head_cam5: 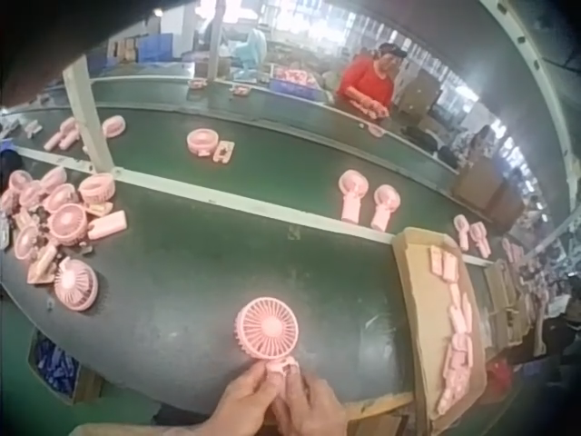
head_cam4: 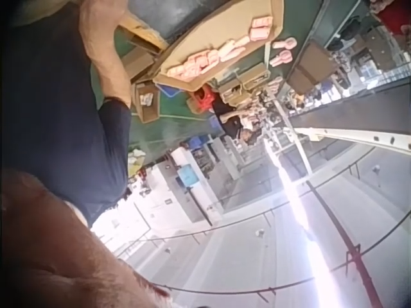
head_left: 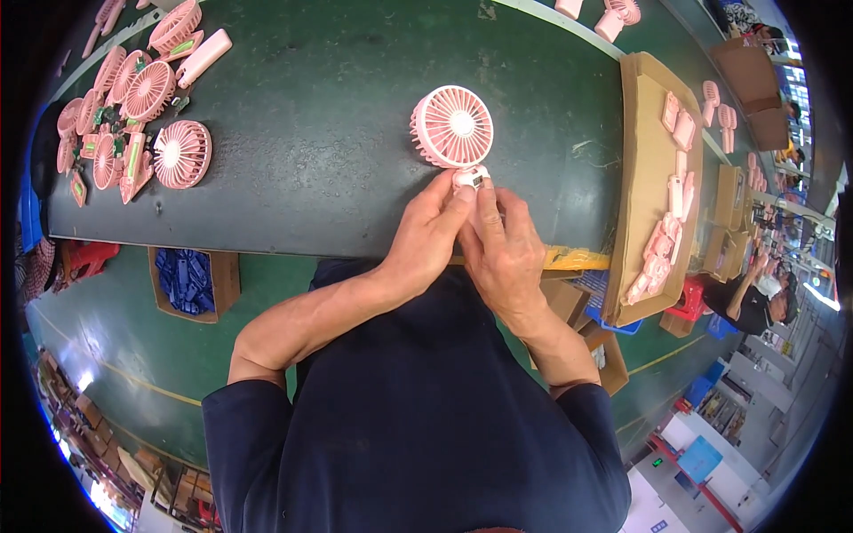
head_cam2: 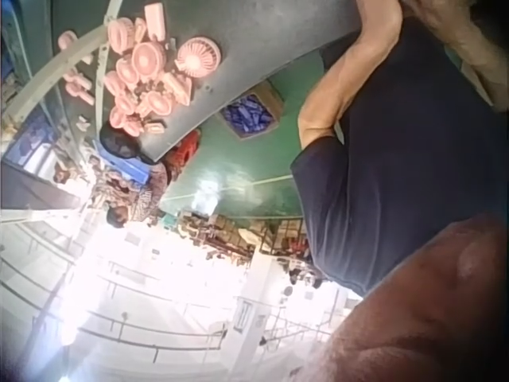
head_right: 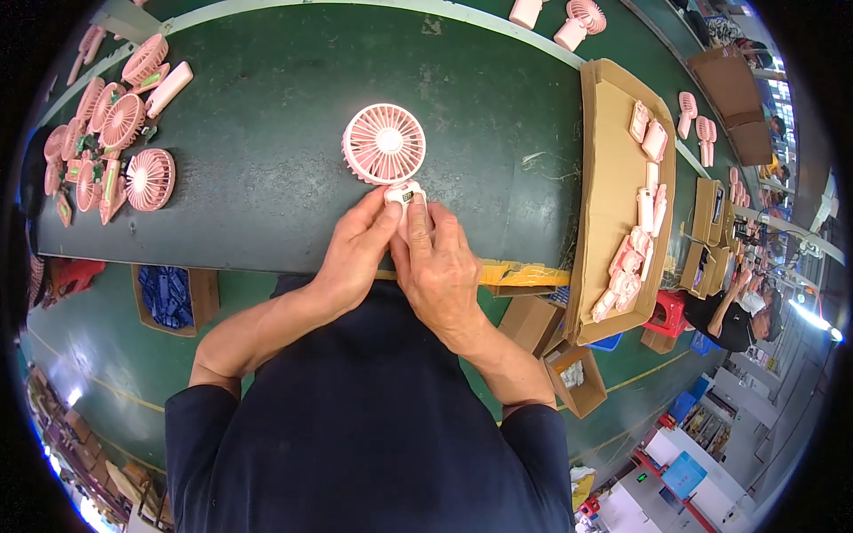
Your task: The person assembles handheld fans by positioning internal wires and battery components into the handle casings, pressing the handle covers into place by hand, turning on the fans to test them, and placing the assembled fans onto the conveyor belt.
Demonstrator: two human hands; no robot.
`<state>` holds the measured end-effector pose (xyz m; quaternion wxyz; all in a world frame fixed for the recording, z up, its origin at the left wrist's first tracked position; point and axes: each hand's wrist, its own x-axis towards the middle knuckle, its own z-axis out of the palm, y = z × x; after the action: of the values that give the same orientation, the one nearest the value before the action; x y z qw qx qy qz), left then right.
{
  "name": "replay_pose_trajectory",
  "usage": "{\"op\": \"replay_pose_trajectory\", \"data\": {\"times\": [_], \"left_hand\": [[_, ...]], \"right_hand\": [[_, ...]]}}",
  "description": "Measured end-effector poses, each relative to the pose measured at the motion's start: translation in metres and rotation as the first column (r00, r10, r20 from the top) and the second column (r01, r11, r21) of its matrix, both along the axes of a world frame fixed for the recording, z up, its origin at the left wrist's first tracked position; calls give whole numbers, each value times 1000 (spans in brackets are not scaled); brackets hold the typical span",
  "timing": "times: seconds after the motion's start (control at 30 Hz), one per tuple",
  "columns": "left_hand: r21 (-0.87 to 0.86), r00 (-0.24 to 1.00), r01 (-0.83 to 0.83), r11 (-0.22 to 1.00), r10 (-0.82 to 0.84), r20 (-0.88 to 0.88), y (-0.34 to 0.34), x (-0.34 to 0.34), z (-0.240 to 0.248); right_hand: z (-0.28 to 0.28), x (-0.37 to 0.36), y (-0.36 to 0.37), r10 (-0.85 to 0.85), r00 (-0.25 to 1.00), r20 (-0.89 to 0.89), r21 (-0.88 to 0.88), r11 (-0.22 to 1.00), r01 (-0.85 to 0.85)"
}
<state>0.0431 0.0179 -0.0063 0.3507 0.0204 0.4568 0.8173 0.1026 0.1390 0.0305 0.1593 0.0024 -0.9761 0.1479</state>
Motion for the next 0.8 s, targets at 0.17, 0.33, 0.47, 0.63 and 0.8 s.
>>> {"op": "replay_pose_trajectory", "data": {"times": [0.17, 0.33, 0.47, 0.63, 0.8], "left_hand": [[-137, 997, -12, 990, 2, -76, -2, -4, -13], [156, 983, -79, 985, 51, 175, -7, -8, 0], [262, 991, -18, 965, -18, 135, -14, -13, -6], [195, 998, 45, 980, -52, 32, -11, -12, -8], [58, 983, 133, 989, -124, -137, -14, -14, -12]], "right_hand": [[-7, -3, -2, 20, 999, -38, -53, 998, -22], [6, -4, 6, -8, 999, -32, -255, 967, -1], [12, -2, 24, -17, 920, 392, -751, 571, 331], [8, -4, 33, 309, 751, 583, -803, 84, 589], [4, -4, 31, 291, 746, 599, -800, 164, 578]]}}
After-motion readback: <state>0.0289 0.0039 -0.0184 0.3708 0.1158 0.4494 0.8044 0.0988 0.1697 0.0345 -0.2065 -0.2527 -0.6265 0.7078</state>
